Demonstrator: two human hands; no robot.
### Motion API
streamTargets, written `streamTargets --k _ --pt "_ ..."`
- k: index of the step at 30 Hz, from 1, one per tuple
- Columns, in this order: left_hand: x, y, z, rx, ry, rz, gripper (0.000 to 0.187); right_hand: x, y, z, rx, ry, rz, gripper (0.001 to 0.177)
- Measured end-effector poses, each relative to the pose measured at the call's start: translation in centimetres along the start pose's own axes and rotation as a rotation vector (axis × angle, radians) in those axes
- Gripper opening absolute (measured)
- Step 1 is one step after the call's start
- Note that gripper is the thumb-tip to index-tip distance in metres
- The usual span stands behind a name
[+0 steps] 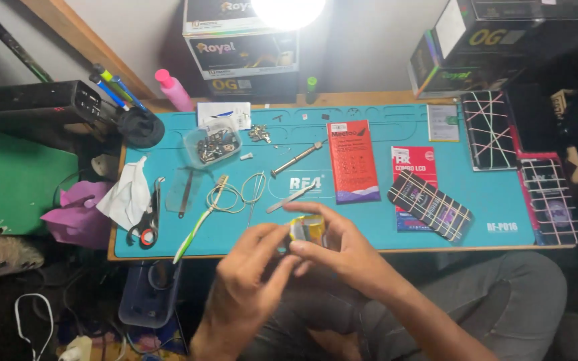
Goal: Securing a mobile phone screen to its frame using rubber bands and a small adjustment tool to ensure a proper bond.
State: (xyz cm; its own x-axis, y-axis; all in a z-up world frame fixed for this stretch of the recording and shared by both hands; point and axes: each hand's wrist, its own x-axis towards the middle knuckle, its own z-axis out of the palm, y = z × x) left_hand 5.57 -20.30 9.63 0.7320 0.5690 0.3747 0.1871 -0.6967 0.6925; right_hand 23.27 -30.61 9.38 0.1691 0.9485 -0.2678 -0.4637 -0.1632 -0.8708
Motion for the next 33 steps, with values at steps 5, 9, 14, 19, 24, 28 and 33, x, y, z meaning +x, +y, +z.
streamTargets --k 5,9,14,19,24,28,33 --pt "-0.7 2.1 2.4 -0.144 0.027 0.133 0.021 -2.1 -0.2 -1.9 -0.141 0.228 0.092 0.027" --pt "-0.5 2.5 4.0 0.017 -0.074 0.224 0.011 -3.4 -0.4 -2.3 -0.161 0.234 0.122 0.028" --pt "-2.0 0.9 7.9 -0.117 0.097 -0.021 0.037 -4.0 1.8 -1.3 -0.167 0.395 -0.039 0.021" --pt "-0.9 2.8 5.4 -0.354 0.016 -0.32 0.026 -3.7 3.1 -2.7 -0.327 0.412 -0.188 0.035" --pt "-1.3 1.3 5.9 -0.287 -0.042 -0.34 0.034 -3.2 1.9 -1.6 -0.193 0.411 -0.186 0.032" --pt "-0.5 2.1 5.5 -0.369 0.049 -0.275 0.013 -2.9 1.8 -2.1 -0.253 0.413 -0.166 0.031" --pt "0.1 2.0 5.8 -0.369 0.056 -0.354 0.03 -2.5 2.4 -2.3 -0.28 0.409 -0.13 0.033"
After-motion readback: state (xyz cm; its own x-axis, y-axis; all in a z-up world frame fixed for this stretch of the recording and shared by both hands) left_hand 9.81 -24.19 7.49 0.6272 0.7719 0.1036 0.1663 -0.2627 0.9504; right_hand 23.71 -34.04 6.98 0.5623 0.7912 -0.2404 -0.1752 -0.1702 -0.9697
